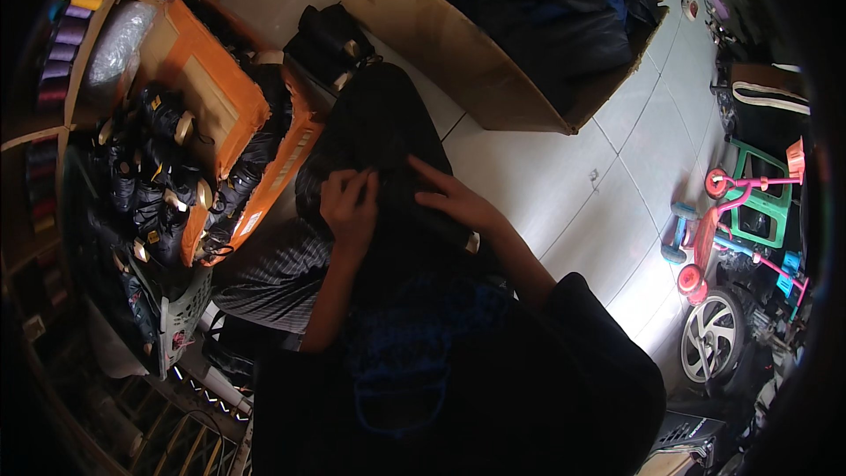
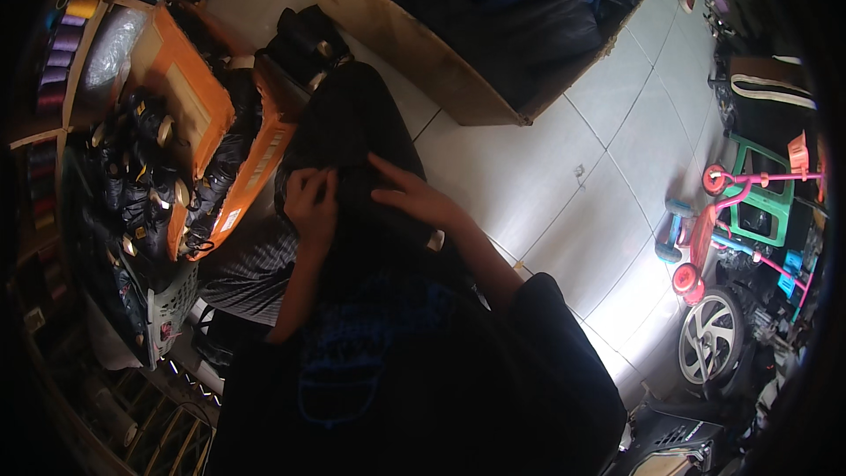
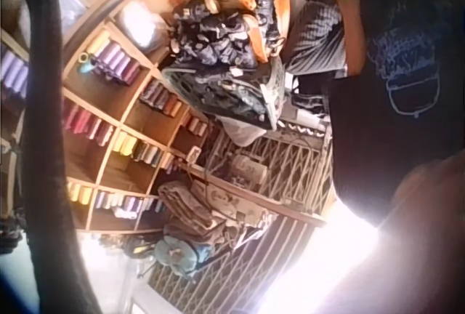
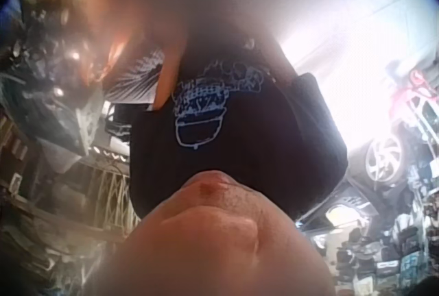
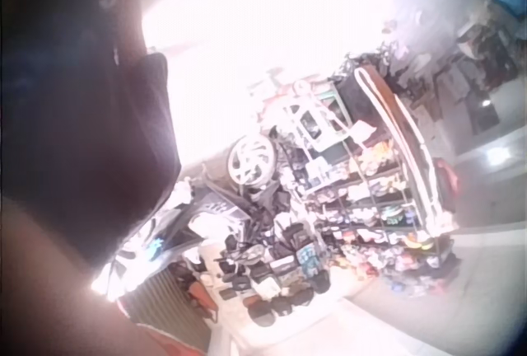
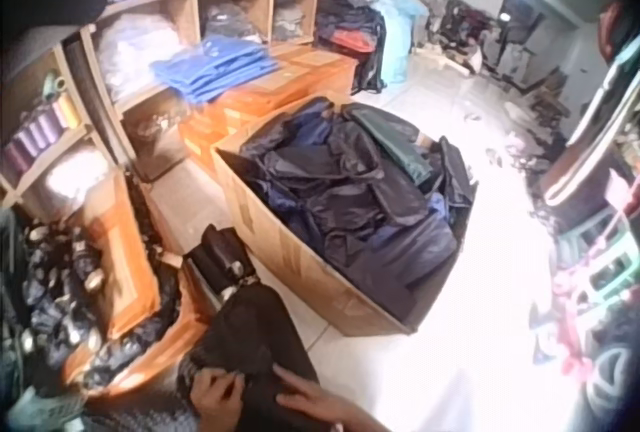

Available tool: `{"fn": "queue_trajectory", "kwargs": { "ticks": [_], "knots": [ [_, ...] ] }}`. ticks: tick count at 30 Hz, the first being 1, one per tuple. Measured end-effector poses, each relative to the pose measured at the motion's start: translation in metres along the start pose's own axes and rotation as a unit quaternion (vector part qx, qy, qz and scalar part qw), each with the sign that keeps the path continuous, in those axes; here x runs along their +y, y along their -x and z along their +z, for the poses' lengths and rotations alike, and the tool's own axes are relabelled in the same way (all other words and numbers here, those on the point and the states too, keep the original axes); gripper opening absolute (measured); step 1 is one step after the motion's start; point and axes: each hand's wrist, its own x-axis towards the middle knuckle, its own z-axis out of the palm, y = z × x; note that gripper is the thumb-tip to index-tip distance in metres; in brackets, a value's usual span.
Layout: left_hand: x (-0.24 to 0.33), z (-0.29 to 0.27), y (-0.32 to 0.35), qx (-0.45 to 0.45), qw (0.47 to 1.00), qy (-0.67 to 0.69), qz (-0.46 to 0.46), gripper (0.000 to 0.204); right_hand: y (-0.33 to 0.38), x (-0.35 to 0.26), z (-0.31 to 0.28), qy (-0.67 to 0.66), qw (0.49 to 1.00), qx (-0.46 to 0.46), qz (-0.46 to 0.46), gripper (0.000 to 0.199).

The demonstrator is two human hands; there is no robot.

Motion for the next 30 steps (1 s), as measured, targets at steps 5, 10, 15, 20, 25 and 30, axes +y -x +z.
{"fn": "queue_trajectory", "kwargs": {
  "ticks": [5,10,15,20,25,30],
  "knots": [
    [-0.003,-0.008,0.011,-0.064,0.997,0.051,-0.007,0.012,0.006,0.003,0.002,0.055,0.998,0.021,-0.025,0.067],
    [-0.002,-0.011,0.021,-0.104,0.992,0.067,-0.023,0.012,0.008,0.009,0.006,0.115,0.990,0.065,-0.049,0.063],
    [0.004,-0.006,0.028,-0.096,0.992,0.075,-0.032,0.011,0.004,0.008,0.007,0.115,0.986,0.083,-0.089,0.061],
    [0.006,-0.006,0.026,-0.106,0.992,0.072,-0.021,0.012,-0.001,0.017,0.006,0.107,0.989,0.095,-0.036,0.062],
    [0.010,-0.003,0.026,-0.098,0.991,0.089,0.024,0.011,-0.009,0.013,0.019,0.121,0.973,0.185,-0.061,0.059],
    [0.006,0.002,0.029,-0.089,0.956,0.230,-0.159,0.010,-0.013,0.003,0.030,0.145,0.965,0.219,-0.017,0.056]
  ]
}}
